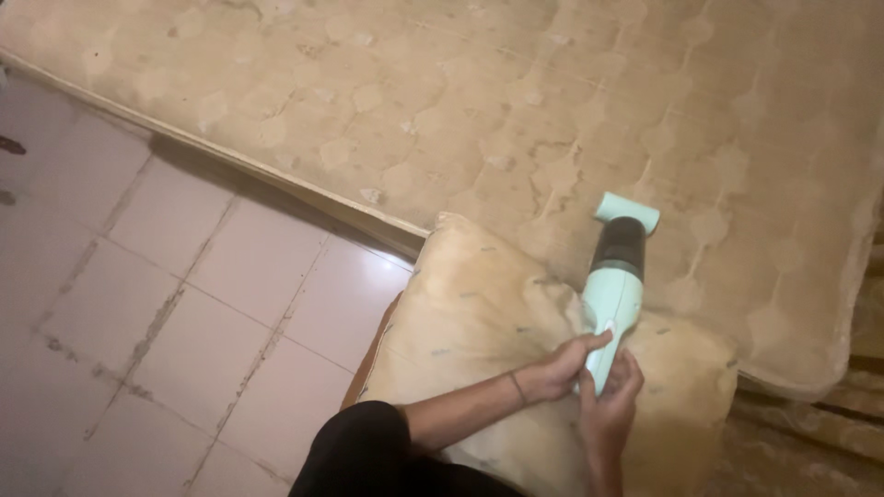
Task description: The person uses a handheld electric cleaning device to clean the surface of a mattress. They move the device back and forth across the mattress surface in a systematic manner.
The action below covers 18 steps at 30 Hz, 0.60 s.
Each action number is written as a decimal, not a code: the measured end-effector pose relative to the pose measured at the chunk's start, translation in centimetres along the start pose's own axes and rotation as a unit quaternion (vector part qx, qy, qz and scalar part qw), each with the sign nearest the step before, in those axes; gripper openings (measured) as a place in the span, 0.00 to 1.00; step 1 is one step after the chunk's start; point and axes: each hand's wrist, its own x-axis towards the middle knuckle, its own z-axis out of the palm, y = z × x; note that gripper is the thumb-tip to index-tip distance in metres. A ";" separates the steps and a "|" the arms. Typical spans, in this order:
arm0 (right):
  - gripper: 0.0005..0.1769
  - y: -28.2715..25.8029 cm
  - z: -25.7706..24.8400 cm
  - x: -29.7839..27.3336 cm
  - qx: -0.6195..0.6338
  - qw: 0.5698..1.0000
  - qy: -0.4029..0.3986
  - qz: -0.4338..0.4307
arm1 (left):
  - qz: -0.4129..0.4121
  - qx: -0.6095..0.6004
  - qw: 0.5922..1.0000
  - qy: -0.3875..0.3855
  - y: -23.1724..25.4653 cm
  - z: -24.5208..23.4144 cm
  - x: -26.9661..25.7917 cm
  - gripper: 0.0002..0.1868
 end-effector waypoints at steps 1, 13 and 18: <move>0.42 0.3 -0.4 -0.4 -0.047 0.999 -0.014 0.016 | 0.011 -0.006 0.999 -0.032 -0.6 0.2 -1.1 0.26; 0.37 6.3 3.4 6.0 0.196 0.978 0.070 0.020 | 0.081 0.038 0.995 -0.031 3.5 -2.0 3.8 0.15; 0.33 5.8 3.7 11.9 0.234 0.972 0.029 0.021 | 0.158 0.259 0.952 0.031 8.2 -6.0 5.7 0.17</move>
